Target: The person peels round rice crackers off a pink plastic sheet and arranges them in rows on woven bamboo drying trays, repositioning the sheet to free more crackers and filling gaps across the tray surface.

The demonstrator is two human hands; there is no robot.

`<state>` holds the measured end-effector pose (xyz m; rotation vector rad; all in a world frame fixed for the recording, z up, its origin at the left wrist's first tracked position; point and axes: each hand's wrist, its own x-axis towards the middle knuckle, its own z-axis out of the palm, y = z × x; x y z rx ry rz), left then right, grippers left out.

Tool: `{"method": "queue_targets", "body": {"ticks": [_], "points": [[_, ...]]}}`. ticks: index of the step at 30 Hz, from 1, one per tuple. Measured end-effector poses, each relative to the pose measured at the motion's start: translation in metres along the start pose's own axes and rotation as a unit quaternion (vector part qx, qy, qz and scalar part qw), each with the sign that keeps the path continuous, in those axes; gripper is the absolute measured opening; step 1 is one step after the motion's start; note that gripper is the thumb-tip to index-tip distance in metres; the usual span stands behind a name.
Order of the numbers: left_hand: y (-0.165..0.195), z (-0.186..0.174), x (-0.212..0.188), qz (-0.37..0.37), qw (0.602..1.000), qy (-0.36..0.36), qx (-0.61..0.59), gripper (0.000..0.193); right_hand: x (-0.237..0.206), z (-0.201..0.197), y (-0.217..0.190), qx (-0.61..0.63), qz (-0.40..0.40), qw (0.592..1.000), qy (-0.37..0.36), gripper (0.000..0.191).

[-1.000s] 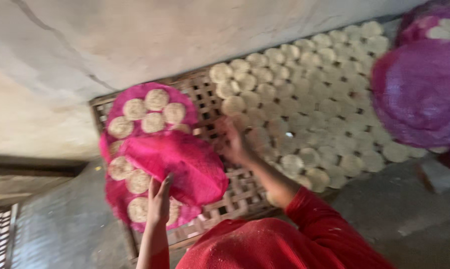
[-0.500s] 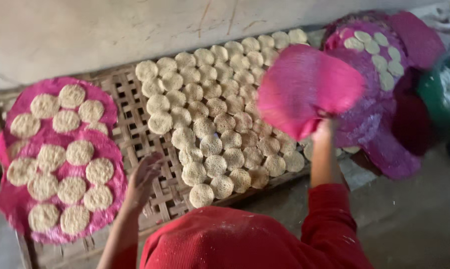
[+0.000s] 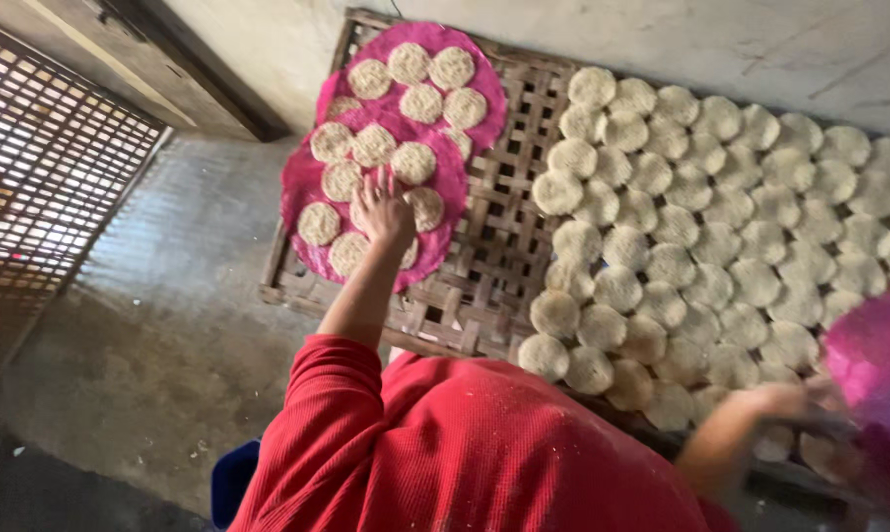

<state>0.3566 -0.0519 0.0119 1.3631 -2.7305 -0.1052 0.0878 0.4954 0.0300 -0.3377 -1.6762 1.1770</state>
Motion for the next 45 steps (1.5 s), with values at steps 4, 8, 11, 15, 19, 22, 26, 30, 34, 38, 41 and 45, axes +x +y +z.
{"method": "queue_targets", "body": {"ticks": [4, 8, 11, 15, 19, 22, 26, 30, 34, 38, 41, 45], "points": [[-0.010, 0.009, -0.014, 0.109, 0.973, -0.119, 0.162, 0.067, -0.129, 0.007, -0.071, 0.125, -0.082, 0.962, -0.229, 0.038], [-0.031, 0.025, -0.009, 0.087, 0.995, -0.008, -0.055, 0.042, -0.227, 0.021, -0.149, 0.292, -0.025, 0.836, -0.463, 0.025], [-0.040, 0.031, 0.012, 0.057, 0.979, -0.037, -0.193, 0.030, -0.287, 0.026, -0.190, 0.267, -0.014, 0.749, -0.607, 0.017], [-0.032, 0.024, 0.020, 0.085, 0.937, -0.064, -0.332, 0.022, -0.349, 0.048, -0.218, 0.188, 0.206, 0.580, -0.766, 0.025], [-0.005, 0.004, -0.001, 0.198, 0.849, -0.076, -0.484, 0.034, -0.372, 0.076, -0.217, 0.188, 0.471, 0.466, -0.725, 0.033], [-0.002, -0.008, -0.009, 0.190, 0.779, -0.190, -0.567, 0.037, -0.364, 0.091, -0.204, 0.116, 0.492, 0.473, -0.721, 0.026], [-0.019, -0.005, 0.031, 0.184, 0.839, -0.076, -0.507, 0.012, -0.329, 0.102, -0.187, 0.028, 0.290, 0.622, -0.727, 0.028], [-0.041, 0.008, 0.101, 0.167, 0.964, 0.007, -0.208, 0.049, -0.293, 0.107, -0.177, -0.039, 0.037, 0.688, -0.724, 0.031], [-0.043, 0.007, 0.127, 0.125, 0.971, -0.150, -0.139, 0.044, -0.285, 0.101, -0.184, -0.080, -0.244, 0.708, -0.658, 0.034], [-0.044, 0.000, 0.138, 0.117, 0.980, -0.140, -0.076, 0.043, -0.287, 0.096, -0.198, -0.143, -0.303, 0.708, -0.622, 0.046], [-0.046, -0.007, 0.138, 0.151, 0.979, -0.102, -0.090, 0.045, -0.293, 0.090, -0.209, -0.131, -0.396, 0.726, -0.547, 0.053], [-0.036, -0.025, 0.099, 0.122, 0.945, -0.232, -0.197, 0.028, -0.322, 0.069, -0.213, 0.021, -0.024, 0.668, -0.744, 0.034]]}}
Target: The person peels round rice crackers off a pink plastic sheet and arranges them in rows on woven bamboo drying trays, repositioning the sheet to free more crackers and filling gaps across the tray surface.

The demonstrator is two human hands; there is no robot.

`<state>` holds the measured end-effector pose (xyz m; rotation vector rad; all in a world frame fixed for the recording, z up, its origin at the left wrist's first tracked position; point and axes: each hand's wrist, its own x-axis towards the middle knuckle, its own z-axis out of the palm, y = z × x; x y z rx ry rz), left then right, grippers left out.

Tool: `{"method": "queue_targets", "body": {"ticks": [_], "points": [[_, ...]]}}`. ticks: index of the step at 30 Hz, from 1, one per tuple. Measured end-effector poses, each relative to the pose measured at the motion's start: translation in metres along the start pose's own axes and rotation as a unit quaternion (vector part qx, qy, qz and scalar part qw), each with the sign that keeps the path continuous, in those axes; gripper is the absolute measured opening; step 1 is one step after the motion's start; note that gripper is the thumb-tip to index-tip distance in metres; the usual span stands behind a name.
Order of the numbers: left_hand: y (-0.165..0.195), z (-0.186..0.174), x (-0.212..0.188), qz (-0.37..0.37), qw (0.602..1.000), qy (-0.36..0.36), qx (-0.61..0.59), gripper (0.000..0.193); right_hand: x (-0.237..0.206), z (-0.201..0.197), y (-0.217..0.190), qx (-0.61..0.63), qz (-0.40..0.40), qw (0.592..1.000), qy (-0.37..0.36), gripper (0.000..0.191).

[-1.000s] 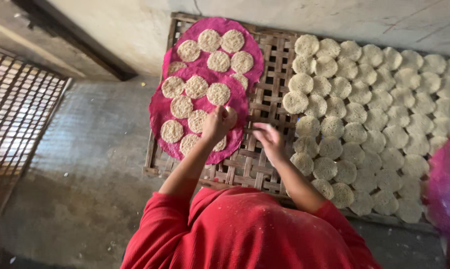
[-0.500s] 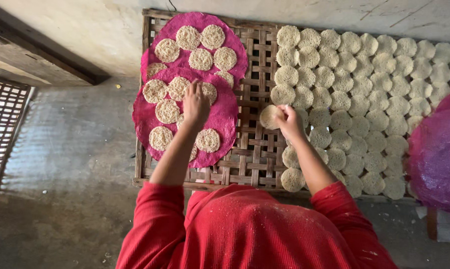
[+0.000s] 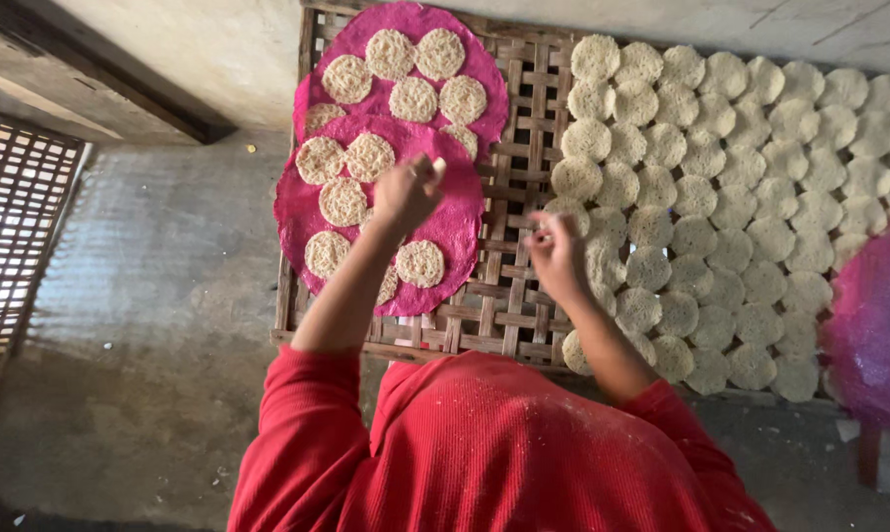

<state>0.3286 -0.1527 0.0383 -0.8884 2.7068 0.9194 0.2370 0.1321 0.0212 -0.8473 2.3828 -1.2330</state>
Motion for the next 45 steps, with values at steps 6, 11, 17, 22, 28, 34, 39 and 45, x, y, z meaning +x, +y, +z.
{"method": "queue_targets", "body": {"ticks": [6, 11, 17, 22, 28, 34, 39, 45], "points": [[0.060, 0.062, -0.120, 0.291, 0.935, -0.031, -0.201, 0.024, -0.032, 0.030, 0.024, 0.473, 0.221, 0.847, -0.100, 0.046], [0.006, 0.082, -0.119, 0.087, 0.994, 0.056, -0.038, 0.034, -0.051, -0.003, 0.048, 0.008, 0.067, 0.996, -0.053, 0.027], [-0.043, 0.092, -0.108, 0.046, 0.991, 0.055, 0.113, 0.041, -0.056, -0.034, 0.041, -0.216, -0.117, 0.967, 0.073, 0.043], [-0.045, 0.071, -0.100, 0.120, 0.968, 0.123, 0.181, 0.029, -0.056, -0.042, 0.028, -0.348, -0.150, 0.913, 0.148, 0.061], [-0.006, 0.070, -0.158, 0.085, 0.994, -0.041, -0.054, 0.017, -0.094, 0.005, 0.029, 0.256, 0.030, 0.942, -0.216, 0.038], [0.039, 0.104, -0.209, 0.211, 0.954, -0.004, -0.212, 0.027, -0.117, 0.021, 0.049, 0.407, 0.261, 0.851, -0.204, 0.046], [-0.041, 0.094, -0.171, -0.009, 0.978, 0.207, -0.028, 0.046, -0.120, -0.018, 0.049, -0.004, 0.068, 0.991, -0.117, 0.038], [-0.105, 0.099, -0.150, -0.162, 0.969, 0.188, -0.012, 0.048, -0.118, -0.032, 0.026, -0.166, -0.092, 0.982, 0.017, 0.039]]}}
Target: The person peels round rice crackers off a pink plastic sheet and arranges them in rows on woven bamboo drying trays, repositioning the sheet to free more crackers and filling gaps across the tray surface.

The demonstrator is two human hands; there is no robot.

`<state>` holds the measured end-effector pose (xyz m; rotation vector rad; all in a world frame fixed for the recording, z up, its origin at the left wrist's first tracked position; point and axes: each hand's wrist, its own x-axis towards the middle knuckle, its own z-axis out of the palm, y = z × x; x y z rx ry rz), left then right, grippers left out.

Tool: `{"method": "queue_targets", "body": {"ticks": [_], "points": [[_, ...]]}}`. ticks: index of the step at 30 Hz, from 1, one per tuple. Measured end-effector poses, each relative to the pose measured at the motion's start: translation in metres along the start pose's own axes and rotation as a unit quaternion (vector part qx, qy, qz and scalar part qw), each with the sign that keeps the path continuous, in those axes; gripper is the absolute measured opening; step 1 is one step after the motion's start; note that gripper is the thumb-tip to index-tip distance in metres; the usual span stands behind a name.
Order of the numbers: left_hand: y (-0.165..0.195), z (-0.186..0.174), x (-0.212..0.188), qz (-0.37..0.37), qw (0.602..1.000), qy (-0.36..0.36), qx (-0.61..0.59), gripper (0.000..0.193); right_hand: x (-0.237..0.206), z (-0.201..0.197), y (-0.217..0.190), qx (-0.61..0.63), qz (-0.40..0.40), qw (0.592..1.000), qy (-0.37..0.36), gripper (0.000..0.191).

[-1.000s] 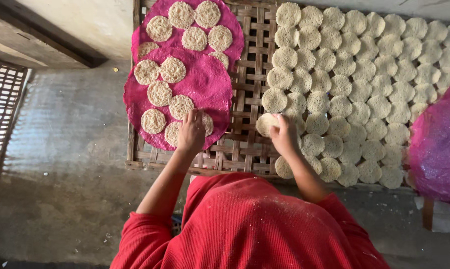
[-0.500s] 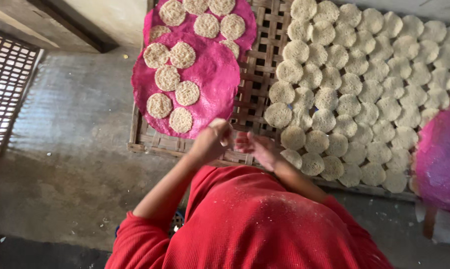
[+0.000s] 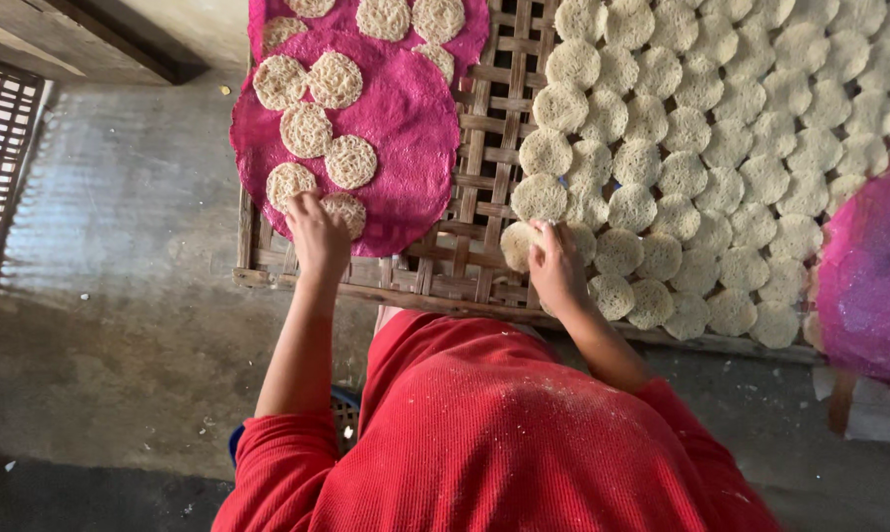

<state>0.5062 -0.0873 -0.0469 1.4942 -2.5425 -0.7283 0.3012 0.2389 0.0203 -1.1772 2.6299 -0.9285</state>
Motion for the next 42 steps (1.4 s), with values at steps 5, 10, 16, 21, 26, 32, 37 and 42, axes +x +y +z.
{"method": "queue_targets", "body": {"ticks": [5, 10, 16, 21, 26, 32, 37, 42], "points": [[-0.013, -0.004, 0.001, -0.059, 0.998, -0.003, -0.023, 0.053, 0.003, -0.013, -0.012, -0.101, -0.031, 0.992, 0.068, 0.051], [-0.015, -0.004, 0.001, -0.104, 0.994, -0.031, 0.028, 0.023, -0.008, -0.010, -0.013, -0.053, -0.066, 0.992, 0.097, 0.040], [0.008, -0.021, -0.027, 0.067, 0.985, 0.084, -0.136, 0.018, -0.015, 0.046, -0.035, 0.127, -0.052, 0.990, -0.019, 0.020], [0.059, -0.035, -0.096, 0.209, 0.967, 0.020, -0.142, 0.003, -0.025, 0.075, -0.048, 0.550, 0.170, 0.789, -0.214, 0.041], [0.102, -0.047, -0.135, 0.375, 0.885, -0.177, -0.211, 0.060, -0.045, 0.062, -0.002, 0.587, 0.249, 0.738, -0.222, 0.039], [0.105, -0.062, -0.102, 0.312, 0.926, -0.072, -0.199, 0.037, -0.083, 0.030, 0.045, 0.347, 0.218, 0.891, -0.196, 0.032], [0.100, -0.060, -0.082, 0.298, 0.930, -0.120, -0.178, 0.028, -0.082, 0.013, 0.011, 0.021, 0.053, 0.996, -0.072, 0.040], [0.086, -0.063, -0.047, 0.282, 0.942, -0.104, -0.146, 0.030, -0.048, -0.019, -0.052, -0.084, 0.069, 0.994, -0.020, 0.070]]}}
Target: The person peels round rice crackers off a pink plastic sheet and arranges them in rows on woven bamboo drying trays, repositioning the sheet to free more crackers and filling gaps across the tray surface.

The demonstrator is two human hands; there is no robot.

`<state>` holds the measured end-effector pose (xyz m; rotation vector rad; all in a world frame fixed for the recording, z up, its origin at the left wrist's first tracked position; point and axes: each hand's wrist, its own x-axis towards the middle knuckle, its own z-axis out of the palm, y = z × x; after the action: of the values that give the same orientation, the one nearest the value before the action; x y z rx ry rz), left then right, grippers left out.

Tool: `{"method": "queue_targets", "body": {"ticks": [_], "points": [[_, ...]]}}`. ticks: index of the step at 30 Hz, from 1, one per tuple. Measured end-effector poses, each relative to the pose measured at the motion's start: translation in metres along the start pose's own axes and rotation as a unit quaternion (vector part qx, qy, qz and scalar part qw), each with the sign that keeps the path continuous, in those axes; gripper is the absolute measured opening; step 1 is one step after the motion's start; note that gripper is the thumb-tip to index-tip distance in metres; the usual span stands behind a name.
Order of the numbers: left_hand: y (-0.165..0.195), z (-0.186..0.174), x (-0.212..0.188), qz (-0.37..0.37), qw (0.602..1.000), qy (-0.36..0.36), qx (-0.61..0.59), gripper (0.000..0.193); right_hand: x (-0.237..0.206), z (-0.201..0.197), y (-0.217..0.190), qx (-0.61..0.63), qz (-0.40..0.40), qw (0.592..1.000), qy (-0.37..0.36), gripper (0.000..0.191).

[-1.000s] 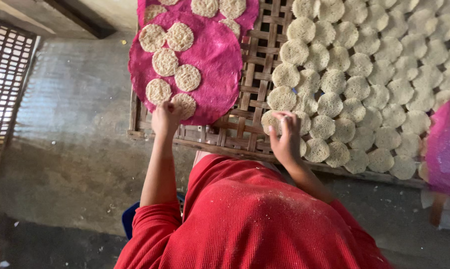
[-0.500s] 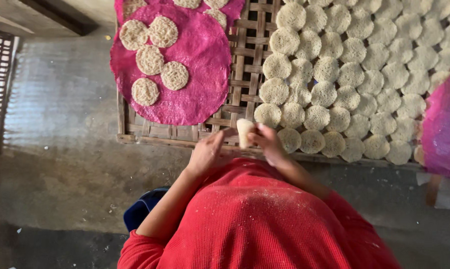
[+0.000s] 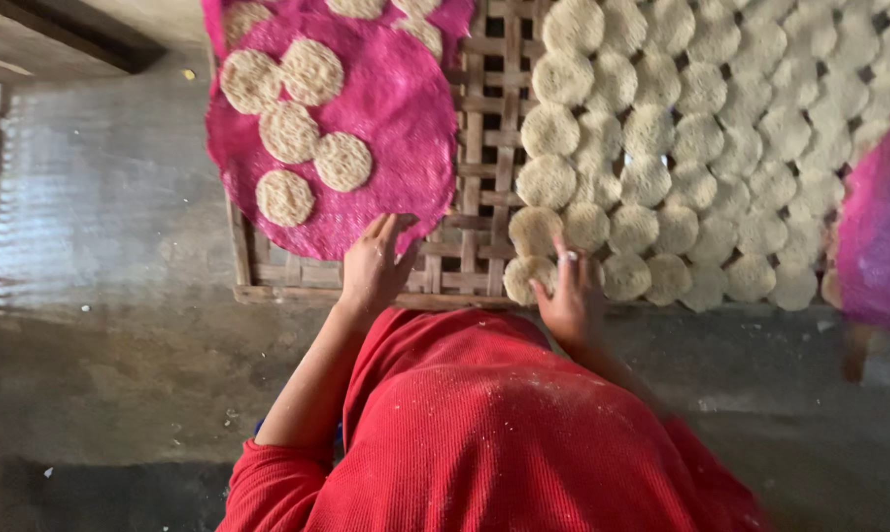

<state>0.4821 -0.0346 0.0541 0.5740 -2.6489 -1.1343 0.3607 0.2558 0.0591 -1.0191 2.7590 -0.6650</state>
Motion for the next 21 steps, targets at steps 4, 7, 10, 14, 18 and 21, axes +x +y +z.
{"method": "queue_targets", "body": {"ticks": [4, 7, 10, 14, 18, 21], "points": [[-0.054, -0.030, 0.039, -0.056, 0.996, 0.054, 0.050, 0.032, 0.052, -0.012, -0.054, 0.021, -0.076, 0.994, 0.078, 0.058], [-0.105, -0.043, 0.097, -0.083, 0.982, 0.122, 0.117, 0.045, 0.117, 0.010, -0.100, 0.115, -0.136, 0.982, 0.066, 0.048], [-0.155, -0.053, 0.164, -0.101, 0.940, 0.191, 0.263, 0.053, 0.175, 0.037, -0.146, 0.182, -0.160, 0.969, 0.046, 0.041], [-0.183, -0.047, 0.197, -0.106, 0.920, 0.110, 0.362, 0.050, 0.216, 0.066, -0.181, 0.213, -0.153, 0.964, 0.046, 0.037], [-0.187, -0.053, 0.193, -0.114, 0.954, 0.078, 0.266, 0.041, 0.230, 0.105, -0.182, 0.255, -0.107, 0.960, 0.043, 0.031], [-0.171, -0.071, 0.201, -0.075, 0.966, 0.115, 0.220, 0.038, 0.247, 0.142, -0.169, 0.333, -0.021, 0.942, -0.024, 0.024]]}}
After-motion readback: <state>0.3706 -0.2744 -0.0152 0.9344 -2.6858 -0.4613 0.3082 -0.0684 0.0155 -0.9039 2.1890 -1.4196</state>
